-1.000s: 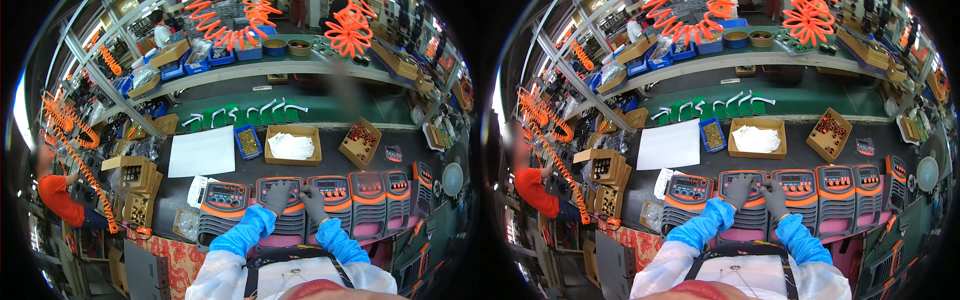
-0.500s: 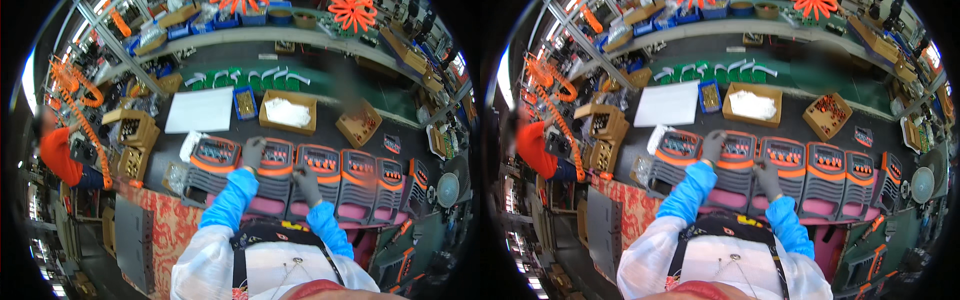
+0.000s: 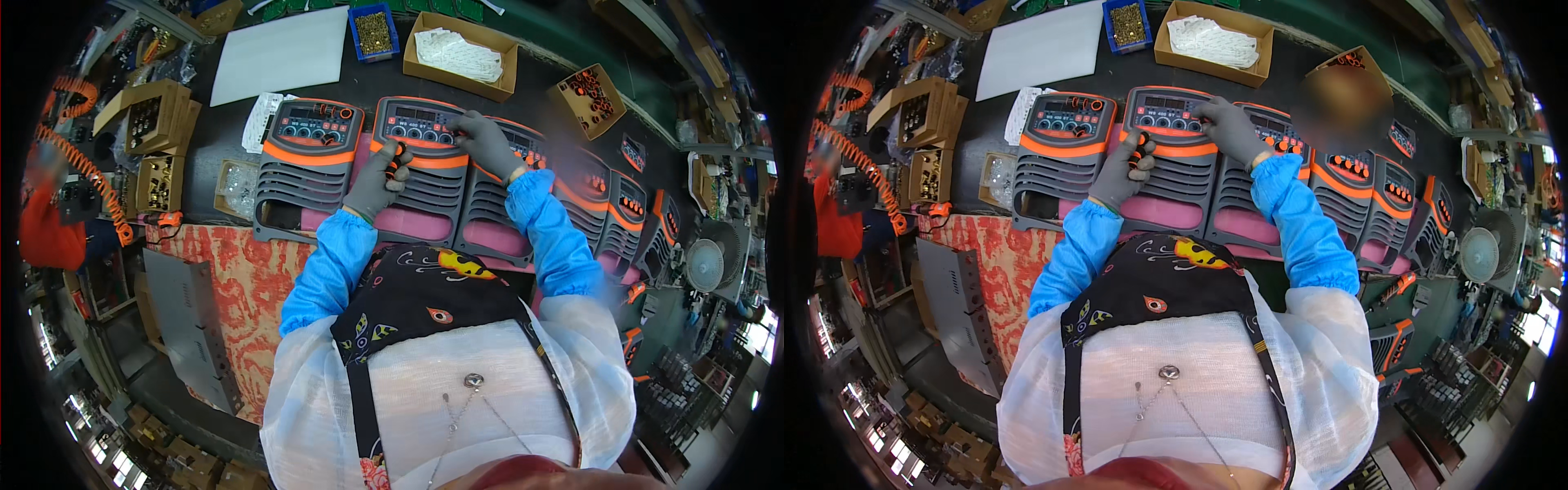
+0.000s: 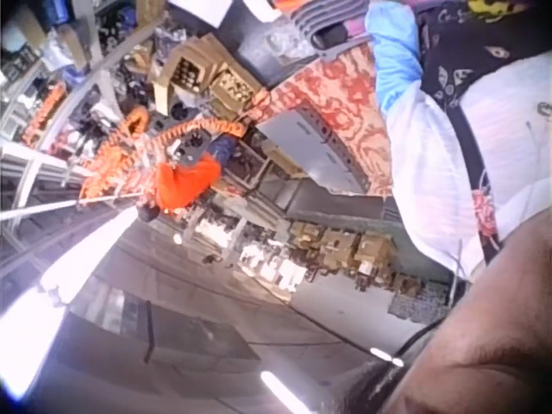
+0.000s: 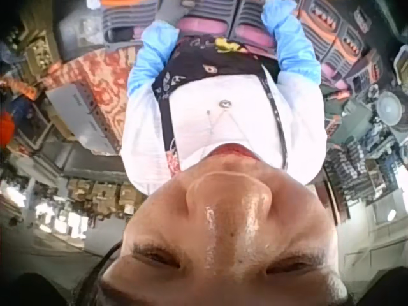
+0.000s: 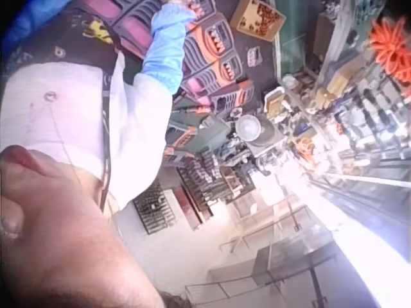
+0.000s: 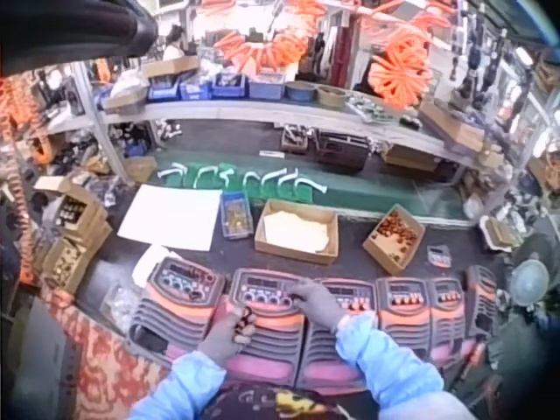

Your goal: The person assembles electronic panels by hand, inserting orange connectors and buttons into the plastic housing.

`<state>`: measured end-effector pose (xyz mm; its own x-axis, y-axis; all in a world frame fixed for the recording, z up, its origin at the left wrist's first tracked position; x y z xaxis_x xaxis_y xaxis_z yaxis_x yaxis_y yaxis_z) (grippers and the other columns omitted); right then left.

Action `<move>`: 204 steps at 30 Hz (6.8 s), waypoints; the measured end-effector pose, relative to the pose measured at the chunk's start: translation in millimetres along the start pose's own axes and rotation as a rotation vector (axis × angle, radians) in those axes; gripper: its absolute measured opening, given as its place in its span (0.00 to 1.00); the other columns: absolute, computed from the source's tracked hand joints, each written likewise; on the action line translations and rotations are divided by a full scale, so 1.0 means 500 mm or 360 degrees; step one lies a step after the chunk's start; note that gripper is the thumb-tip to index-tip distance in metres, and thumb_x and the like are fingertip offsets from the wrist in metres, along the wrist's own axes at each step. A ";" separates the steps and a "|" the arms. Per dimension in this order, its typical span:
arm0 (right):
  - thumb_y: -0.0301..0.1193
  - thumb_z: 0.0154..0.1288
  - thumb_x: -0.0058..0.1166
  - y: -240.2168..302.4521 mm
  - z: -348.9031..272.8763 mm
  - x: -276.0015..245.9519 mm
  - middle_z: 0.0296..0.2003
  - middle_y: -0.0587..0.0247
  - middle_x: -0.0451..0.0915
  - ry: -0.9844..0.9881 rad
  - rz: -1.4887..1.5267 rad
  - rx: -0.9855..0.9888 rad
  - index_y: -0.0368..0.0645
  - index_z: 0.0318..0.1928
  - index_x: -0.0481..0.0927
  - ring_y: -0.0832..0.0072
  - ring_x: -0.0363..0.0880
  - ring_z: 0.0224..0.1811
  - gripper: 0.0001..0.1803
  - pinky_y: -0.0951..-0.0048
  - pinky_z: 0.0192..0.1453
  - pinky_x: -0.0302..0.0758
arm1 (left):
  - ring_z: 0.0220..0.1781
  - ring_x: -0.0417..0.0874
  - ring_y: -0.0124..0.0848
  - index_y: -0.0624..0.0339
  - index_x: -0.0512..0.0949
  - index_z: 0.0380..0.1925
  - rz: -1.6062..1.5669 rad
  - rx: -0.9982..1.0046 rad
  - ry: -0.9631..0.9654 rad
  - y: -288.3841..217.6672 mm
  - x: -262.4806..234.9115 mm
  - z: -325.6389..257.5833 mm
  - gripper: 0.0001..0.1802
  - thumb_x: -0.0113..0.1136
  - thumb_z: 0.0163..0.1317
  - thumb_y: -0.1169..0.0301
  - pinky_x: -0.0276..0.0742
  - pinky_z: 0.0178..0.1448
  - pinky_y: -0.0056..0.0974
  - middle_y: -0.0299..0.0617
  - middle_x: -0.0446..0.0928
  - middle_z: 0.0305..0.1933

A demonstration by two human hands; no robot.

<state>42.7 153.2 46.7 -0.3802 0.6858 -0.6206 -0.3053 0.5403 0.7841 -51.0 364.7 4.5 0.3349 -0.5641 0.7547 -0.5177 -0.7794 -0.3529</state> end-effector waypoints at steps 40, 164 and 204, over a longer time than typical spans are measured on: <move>0.25 0.56 0.49 -0.021 0.042 0.058 0.36 0.54 0.78 0.0528 -0.0901 -0.0252 0.44 0.37 0.81 0.56 0.78 0.40 0.10 0.60 0.43 0.75 | 0.21 0.68 0.17 0.70 0.68 0.57 0.1029 0.0043 -0.0048 -0.016 0.026 0.004 0.24 0.56 0.63 0.68 0.62 0.20 0.23 0.43 0.79 0.41; 0.27 0.50 0.56 0.054 0.112 0.105 0.34 0.63 0.78 0.0486 -0.0931 -0.0389 0.49 0.40 0.81 0.62 0.77 0.40 0.13 0.61 0.42 0.73 | 0.43 0.83 0.35 0.66 0.64 0.61 0.0946 0.0271 0.0155 0.036 -0.019 -0.039 0.25 0.54 0.66 0.69 0.83 0.42 0.34 0.49 0.73 0.52; 0.25 0.52 0.59 0.130 0.060 0.091 0.40 0.58 0.76 0.0402 -0.0257 -0.0545 0.45 0.42 0.79 0.59 0.76 0.43 0.14 0.63 0.46 0.74 | 0.38 0.80 0.27 0.63 0.57 0.66 0.0831 0.0553 -0.0152 0.016 0.008 -0.049 0.34 0.58 0.61 0.71 0.79 0.38 0.30 0.44 0.76 0.43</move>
<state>31.7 234.1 69.5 -0.4918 0.4426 -0.7498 -0.6333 0.4091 0.6569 -73.1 363.0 18.6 0.1845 -0.9031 0.3877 -0.3513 -0.4290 -0.8322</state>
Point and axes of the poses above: each hand's wrist, its own z-axis towards the middle knuckle, its own x-axis out of the palm, y = z × x, the point moved 2 cm from there along z, towards the middle knuckle
